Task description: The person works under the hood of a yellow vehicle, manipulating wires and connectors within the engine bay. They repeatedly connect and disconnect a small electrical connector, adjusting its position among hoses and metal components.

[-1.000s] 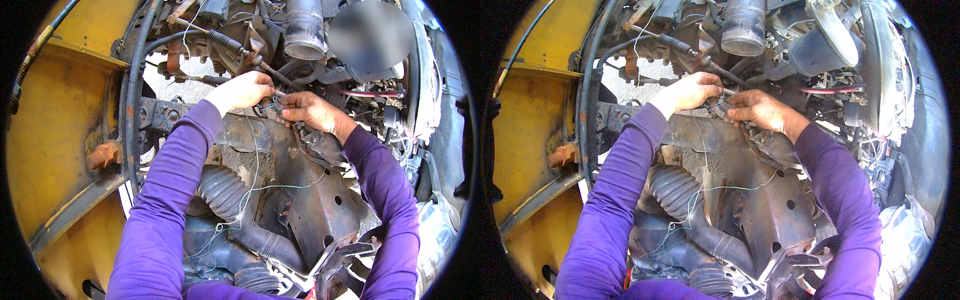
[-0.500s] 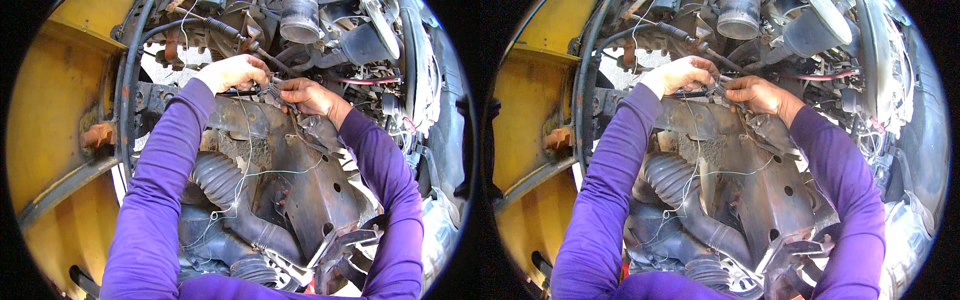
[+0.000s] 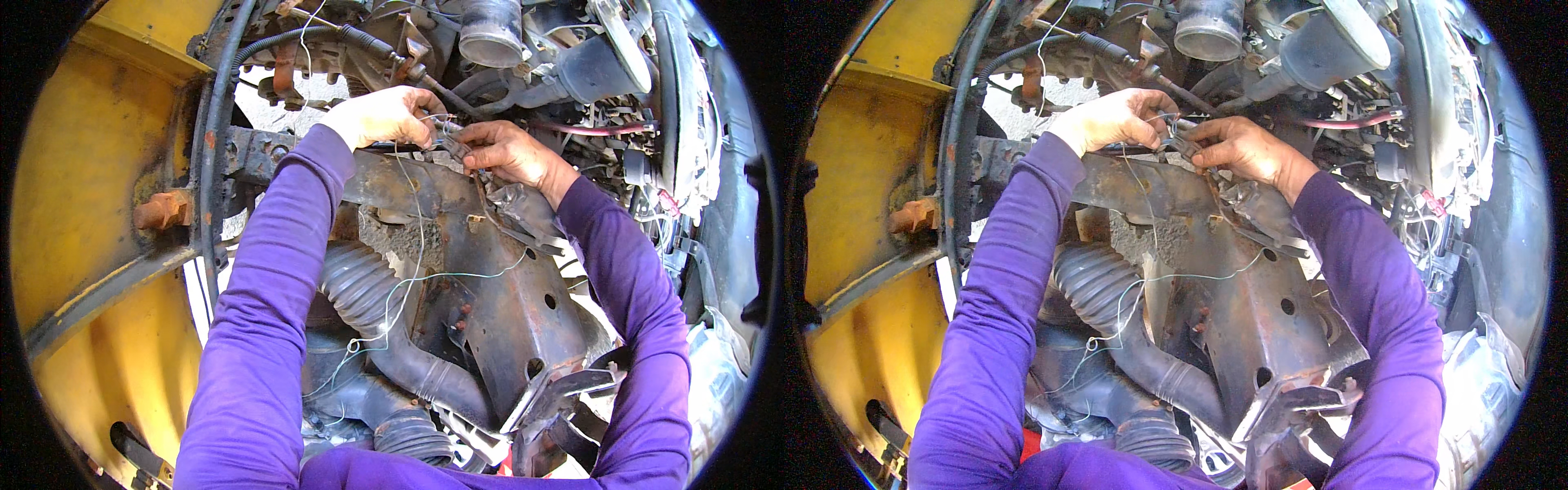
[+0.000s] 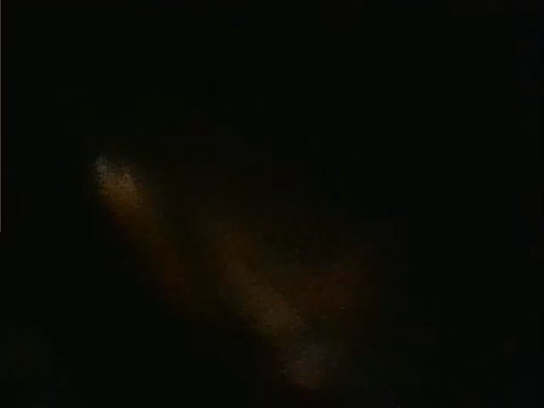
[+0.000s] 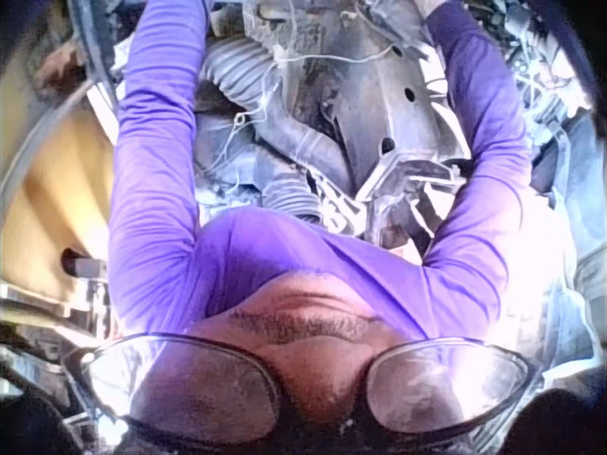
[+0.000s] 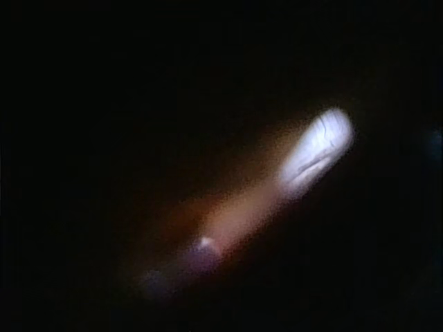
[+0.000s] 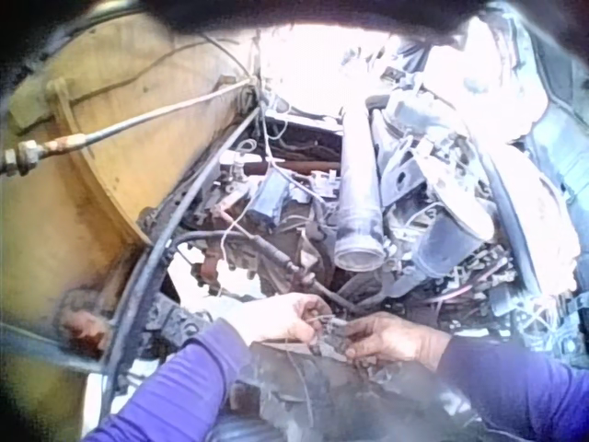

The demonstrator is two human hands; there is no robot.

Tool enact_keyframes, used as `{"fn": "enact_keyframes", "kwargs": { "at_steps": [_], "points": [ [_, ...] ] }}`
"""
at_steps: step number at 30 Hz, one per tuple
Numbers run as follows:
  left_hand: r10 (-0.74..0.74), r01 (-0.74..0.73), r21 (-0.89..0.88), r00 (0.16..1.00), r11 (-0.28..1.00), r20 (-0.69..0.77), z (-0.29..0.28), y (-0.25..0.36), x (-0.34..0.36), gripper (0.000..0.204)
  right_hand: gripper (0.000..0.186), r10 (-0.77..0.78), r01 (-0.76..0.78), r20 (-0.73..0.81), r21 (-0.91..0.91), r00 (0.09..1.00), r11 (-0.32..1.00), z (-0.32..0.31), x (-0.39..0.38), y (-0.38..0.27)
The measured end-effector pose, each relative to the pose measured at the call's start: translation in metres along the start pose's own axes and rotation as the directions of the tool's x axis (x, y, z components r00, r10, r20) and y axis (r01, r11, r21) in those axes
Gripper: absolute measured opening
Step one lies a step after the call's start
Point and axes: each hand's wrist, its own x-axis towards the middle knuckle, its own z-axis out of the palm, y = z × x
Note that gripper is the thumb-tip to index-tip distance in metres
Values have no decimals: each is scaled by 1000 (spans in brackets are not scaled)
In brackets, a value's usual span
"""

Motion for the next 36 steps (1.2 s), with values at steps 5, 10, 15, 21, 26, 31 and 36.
{"fn": "enact_keyframes", "kwargs": {
  "at_steps": [5,10,15,21,26,31,36],
  "points": [
    [33,-26,147,999,989,-40,4,4,2,58,50,-41,34,-84,-84,996,996,0,-1,4],
    [121,-81,324,987,943,-106,10,11,-2,56,43,-64,43,-107,-191,992,981,0,4,3],
    [155,-107,325,980,940,-123,10,8,-1,58,44,-79,53,-116,-219,990,974,3,4,0],
    [155,-61,395,965,917,-210,20,13,-4,59,48,-13,14,-47,13,999,1000,2,2,3],
    [259,-187,378,954,907,-150,11,-13,9,57,47,16,-23,58,120,998,993,-10,7,8],
    [292,-162,560,945,813,-150,15,-10,8,48,52,50,-62,101,126,994,990,-12,6,7],
    [206,-149,387,972,910,-112,4,-9,6,49,55,40,-58,153,116,987,992,-10,3,1]
  ]
}}
